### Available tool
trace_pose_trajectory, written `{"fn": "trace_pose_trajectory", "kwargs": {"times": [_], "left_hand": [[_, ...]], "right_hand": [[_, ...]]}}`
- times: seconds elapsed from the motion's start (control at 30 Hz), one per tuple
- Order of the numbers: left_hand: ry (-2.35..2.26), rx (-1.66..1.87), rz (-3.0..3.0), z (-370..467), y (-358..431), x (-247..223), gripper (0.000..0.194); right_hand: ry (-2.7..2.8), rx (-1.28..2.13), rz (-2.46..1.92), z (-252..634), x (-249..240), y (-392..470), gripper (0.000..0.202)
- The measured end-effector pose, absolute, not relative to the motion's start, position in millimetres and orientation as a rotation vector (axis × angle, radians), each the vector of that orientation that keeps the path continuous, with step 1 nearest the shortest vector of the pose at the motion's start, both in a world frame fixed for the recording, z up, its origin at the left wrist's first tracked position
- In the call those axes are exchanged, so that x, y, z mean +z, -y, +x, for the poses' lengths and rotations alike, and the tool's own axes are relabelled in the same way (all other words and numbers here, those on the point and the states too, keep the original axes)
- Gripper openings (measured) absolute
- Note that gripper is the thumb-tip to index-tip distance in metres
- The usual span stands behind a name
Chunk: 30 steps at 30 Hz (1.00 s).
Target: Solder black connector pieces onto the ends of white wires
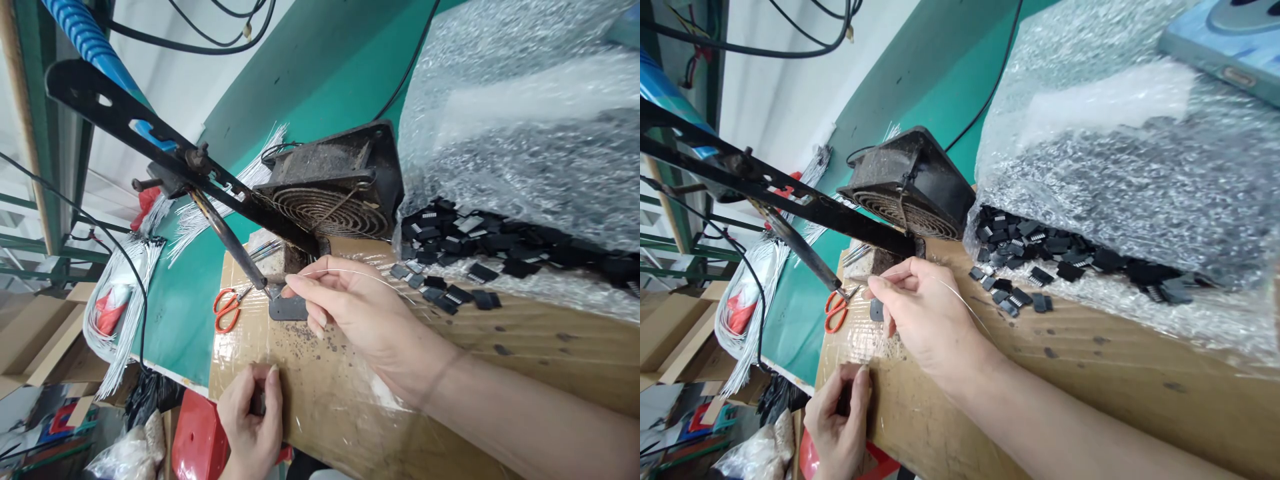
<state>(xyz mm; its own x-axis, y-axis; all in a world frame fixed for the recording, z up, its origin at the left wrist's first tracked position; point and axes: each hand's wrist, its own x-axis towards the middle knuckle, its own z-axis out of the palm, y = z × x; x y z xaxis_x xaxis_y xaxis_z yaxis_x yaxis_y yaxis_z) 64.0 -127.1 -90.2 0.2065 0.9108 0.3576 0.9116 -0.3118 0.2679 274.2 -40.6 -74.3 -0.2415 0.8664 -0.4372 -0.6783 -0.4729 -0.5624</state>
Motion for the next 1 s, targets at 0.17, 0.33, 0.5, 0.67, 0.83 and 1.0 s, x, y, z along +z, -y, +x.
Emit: {"fn": "trace_pose_trajectory", "kwargs": {"times": [0.17, 0.33, 0.5, 0.67, 0.83, 1.0], "left_hand": [[1.846, -0.724, -2.426, 64.7, 127.0, -90.2, 0.026], [1.837, -0.722, -2.431, 62.9, 126.6, -90.8, 0.026], [1.837, -0.726, -2.426, 63.0, 126.6, -90.8, 0.025], [1.845, -0.728, -2.423, 65.3, 126.6, -90.0, 0.027], [1.882, -0.718, -2.401, 67.5, 127.2, -89.1, 0.028], [1.874, -0.726, -2.415, 64.9, 126.8, -90.0, 0.028]], "right_hand": [[0.335, 1.874, -0.856, 274.8, -75.4, 40.9, 0.024], [0.343, 1.867, -0.860, 275.2, -74.8, 40.8, 0.023], [0.338, 1.877, -0.865, 274.9, -73.5, 40.3, 0.023], [0.339, 1.875, -0.885, 274.7, -72.7, 40.3, 0.024], [0.336, 1.866, -0.868, 274.9, -73.5, 41.4, 0.024], [0.340, 1.848, -0.832, 273.4, -75.9, 41.0, 0.024]]}}
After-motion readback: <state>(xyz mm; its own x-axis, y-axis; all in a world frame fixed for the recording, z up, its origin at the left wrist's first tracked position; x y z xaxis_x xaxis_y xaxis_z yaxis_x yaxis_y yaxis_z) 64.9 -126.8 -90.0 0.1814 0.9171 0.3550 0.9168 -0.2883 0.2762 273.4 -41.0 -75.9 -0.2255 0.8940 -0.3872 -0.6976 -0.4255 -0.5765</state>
